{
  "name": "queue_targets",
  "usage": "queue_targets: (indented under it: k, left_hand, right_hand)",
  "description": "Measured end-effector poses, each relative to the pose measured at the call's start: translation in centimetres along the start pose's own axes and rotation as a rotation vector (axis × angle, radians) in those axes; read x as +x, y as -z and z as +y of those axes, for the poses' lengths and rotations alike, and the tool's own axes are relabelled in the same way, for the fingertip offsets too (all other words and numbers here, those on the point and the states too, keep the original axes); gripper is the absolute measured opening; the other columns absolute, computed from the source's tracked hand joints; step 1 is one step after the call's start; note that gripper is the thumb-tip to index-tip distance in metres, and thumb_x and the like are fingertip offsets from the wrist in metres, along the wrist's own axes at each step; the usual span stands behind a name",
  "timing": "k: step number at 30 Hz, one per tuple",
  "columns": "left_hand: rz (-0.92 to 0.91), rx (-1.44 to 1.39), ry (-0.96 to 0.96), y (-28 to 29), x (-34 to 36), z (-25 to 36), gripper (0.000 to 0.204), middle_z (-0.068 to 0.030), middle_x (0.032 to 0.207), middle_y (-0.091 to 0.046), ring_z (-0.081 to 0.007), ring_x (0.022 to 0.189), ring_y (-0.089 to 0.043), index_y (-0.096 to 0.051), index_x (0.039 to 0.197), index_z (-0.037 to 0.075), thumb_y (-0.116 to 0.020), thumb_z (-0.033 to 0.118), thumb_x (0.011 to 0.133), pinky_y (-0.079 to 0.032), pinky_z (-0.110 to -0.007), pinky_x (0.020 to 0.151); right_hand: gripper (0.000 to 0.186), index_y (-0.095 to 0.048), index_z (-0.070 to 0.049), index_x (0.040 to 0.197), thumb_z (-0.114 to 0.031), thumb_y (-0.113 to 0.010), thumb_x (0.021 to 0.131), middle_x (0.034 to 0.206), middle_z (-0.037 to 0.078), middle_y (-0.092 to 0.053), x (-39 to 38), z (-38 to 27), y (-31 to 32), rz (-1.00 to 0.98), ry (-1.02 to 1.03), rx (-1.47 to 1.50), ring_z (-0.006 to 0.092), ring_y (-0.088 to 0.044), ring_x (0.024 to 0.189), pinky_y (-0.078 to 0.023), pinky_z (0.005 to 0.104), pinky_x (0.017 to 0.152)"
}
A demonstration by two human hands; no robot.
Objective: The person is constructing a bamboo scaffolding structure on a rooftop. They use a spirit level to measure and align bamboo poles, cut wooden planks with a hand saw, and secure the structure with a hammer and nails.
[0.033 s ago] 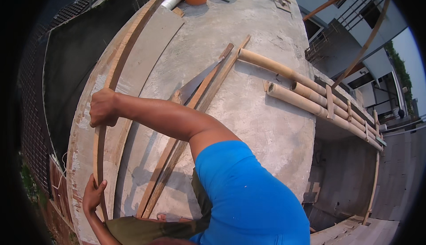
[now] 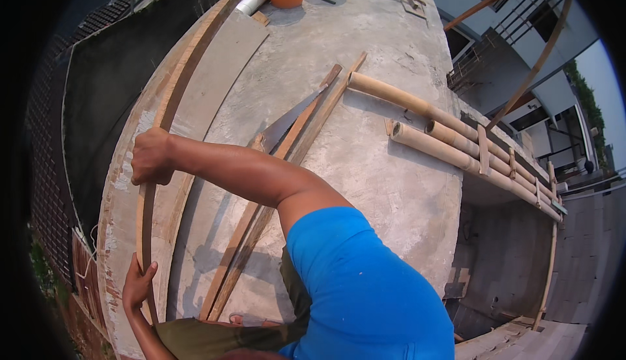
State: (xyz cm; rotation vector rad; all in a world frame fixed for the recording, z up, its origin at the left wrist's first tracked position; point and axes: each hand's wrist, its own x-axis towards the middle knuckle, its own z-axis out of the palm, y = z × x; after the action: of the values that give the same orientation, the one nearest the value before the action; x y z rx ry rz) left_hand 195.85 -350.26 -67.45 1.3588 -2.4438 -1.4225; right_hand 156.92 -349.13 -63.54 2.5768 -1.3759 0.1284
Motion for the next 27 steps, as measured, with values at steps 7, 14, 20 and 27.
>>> queue_targets:
  k: [7,14,20,27]
  left_hand:
    - [0.121,-0.043,0.257,-1.6,3.4,2.5,0.055,0.0044,0.067,-0.052,-0.0092,0.057,-0.047,-0.072,0.105,0.003,-0.072,0.058,0.104,-0.039,-0.031,0.052]
    - [0.206,0.333,0.136,-1.8,5.0,8.5,0.075,-0.0282,0.107,-0.078,-0.0404,0.105,-0.076,-0.075,0.117,-0.004,-0.075,0.068,0.094,-0.057,-0.049,0.090]
    - [0.271,0.570,0.144,-3.2,4.4,12.4,0.062,-0.0295,0.090,-0.074,-0.0455,0.093,-0.074,-0.069,0.100,-0.002,-0.081,0.058,0.092,-0.056,-0.051,0.083]
    - [0.135,0.357,0.057,-5.4,6.9,10.3,0.040,-0.0144,0.073,-0.067,-0.0189,0.063,-0.063,-0.061,0.097,-0.001,-0.085,0.031,0.096,-0.054,-0.041,0.056]
  right_hand:
    - [0.042,-0.068,-0.022,0.118,-0.029,-0.082,0.079,0.106,0.003,-0.072,-1.3,2.2,-2.1,0.156,-0.196,0.003,0.0248,-0.069,0.114,-0.041,0.0535,0.114]
    - [0.033,-0.072,-0.018,0.109,-0.015,-0.080,0.076,0.103,0.005,-0.072,-3.7,5.3,-7.4,0.271,-0.416,0.011,0.0261,-0.069,0.110,-0.044,0.0538,0.104]
    - [0.023,-0.075,-0.016,0.093,-0.023,-0.077,0.071,0.093,0.005,-0.074,-6.4,5.6,-10.3,0.301,-0.405,0.066,0.0254,-0.072,0.095,-0.046,0.0449,0.088]
    - [0.034,-0.076,-0.017,0.097,-0.038,-0.082,0.070,0.090,0.004,-0.078,-9.9,5.6,-11.4,0.122,-0.406,0.197,0.0287,-0.076,0.094,-0.049,0.0445,0.089]
